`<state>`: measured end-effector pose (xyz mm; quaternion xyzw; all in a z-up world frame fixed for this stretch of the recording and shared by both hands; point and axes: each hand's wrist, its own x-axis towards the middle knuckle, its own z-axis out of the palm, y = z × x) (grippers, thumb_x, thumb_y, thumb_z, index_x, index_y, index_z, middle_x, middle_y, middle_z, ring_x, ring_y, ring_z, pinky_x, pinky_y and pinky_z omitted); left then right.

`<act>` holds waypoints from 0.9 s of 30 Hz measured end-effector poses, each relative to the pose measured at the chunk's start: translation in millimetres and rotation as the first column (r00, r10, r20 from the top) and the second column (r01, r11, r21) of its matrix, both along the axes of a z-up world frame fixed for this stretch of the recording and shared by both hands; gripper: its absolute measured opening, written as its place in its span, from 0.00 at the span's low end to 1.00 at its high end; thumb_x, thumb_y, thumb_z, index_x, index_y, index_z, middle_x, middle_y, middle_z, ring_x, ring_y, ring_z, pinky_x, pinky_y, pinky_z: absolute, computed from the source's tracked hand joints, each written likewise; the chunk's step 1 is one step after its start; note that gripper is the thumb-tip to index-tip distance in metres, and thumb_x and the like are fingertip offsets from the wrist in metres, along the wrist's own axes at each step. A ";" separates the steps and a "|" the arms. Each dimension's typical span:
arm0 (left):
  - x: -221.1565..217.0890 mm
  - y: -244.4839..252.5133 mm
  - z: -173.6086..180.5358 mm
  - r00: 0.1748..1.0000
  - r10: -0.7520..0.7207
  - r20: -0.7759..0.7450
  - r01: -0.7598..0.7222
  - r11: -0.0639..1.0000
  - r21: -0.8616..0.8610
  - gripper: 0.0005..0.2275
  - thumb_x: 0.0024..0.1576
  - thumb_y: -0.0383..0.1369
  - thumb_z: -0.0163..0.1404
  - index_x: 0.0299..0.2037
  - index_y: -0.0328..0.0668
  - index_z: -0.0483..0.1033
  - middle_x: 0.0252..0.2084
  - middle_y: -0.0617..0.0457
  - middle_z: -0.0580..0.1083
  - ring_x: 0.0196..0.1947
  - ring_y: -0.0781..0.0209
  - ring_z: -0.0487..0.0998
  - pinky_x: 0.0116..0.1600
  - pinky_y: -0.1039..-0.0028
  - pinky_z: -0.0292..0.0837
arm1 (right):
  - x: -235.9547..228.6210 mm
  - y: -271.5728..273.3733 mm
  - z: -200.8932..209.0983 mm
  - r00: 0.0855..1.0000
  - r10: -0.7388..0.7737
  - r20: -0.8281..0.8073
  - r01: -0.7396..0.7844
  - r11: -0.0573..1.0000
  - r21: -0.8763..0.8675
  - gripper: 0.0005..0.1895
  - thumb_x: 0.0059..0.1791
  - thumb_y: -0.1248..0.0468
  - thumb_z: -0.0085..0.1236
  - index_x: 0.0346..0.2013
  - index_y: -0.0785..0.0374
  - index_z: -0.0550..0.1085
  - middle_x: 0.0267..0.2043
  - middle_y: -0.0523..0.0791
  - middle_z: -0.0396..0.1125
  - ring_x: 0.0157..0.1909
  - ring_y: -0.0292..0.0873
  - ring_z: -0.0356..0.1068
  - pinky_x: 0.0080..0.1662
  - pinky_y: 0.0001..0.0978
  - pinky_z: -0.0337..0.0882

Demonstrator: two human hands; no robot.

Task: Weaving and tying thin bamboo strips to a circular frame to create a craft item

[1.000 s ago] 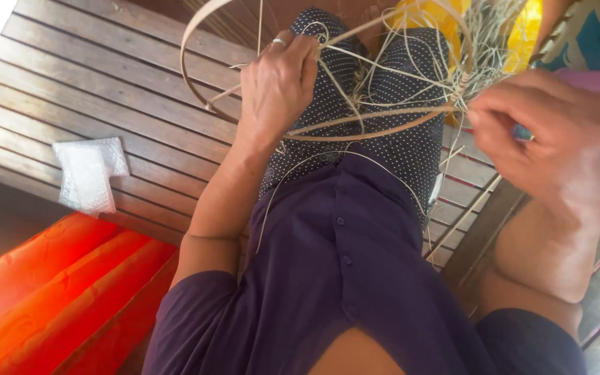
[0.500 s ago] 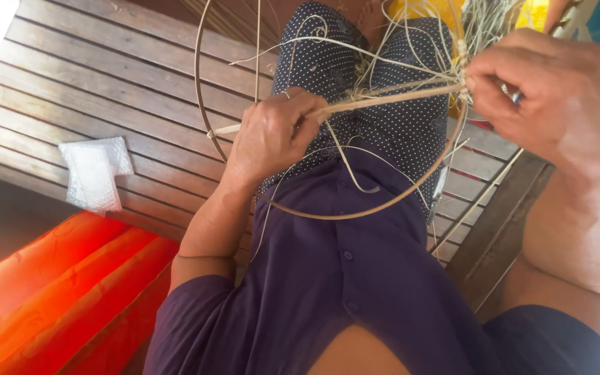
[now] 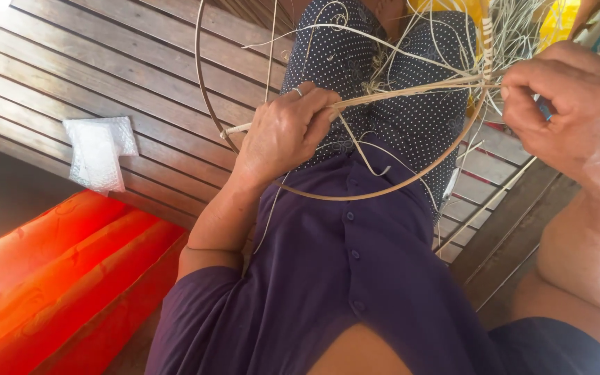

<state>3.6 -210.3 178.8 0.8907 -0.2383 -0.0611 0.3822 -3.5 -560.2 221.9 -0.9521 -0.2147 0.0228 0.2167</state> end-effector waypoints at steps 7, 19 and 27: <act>-1.0 2.4 0.4 1.000 -0.002 0.031 0.001 1.000 0.031 0.08 0.69 0.35 0.43 0.45 0.44 0.73 0.33 0.55 0.71 0.25 0.51 0.74 0.25 0.59 0.66 | 5.1 -6.5 -10.7 0.994 0.006 -0.105 0.010 0.988 0.153 0.10 0.59 0.83 0.54 0.43 0.68 0.77 0.41 0.49 0.66 0.35 0.44 0.56 0.42 0.37 0.57; -6.5 0.8 3.3 1.000 -0.017 -0.005 0.017 1.000 -0.002 0.06 0.65 0.29 0.44 0.48 0.42 0.73 0.36 0.54 0.72 0.29 0.53 0.75 0.27 0.61 0.68 | 2.0 -7.2 -15.3 0.994 -0.026 -0.107 0.041 0.990 0.137 0.10 0.57 0.82 0.55 0.41 0.67 0.77 0.39 0.48 0.66 0.39 0.45 0.60 0.45 0.38 0.60; -7.3 -0.9 5.3 1.000 -0.021 -0.017 0.020 0.996 -0.088 0.09 0.67 0.30 0.40 0.49 0.37 0.74 0.33 0.52 0.69 0.26 0.54 0.71 0.28 0.63 0.66 | 1.7 -8.1 -11.7 0.994 -0.018 -0.104 0.030 0.992 0.120 0.09 0.59 0.83 0.55 0.43 0.68 0.78 0.41 0.49 0.66 0.37 0.45 0.60 0.44 0.38 0.59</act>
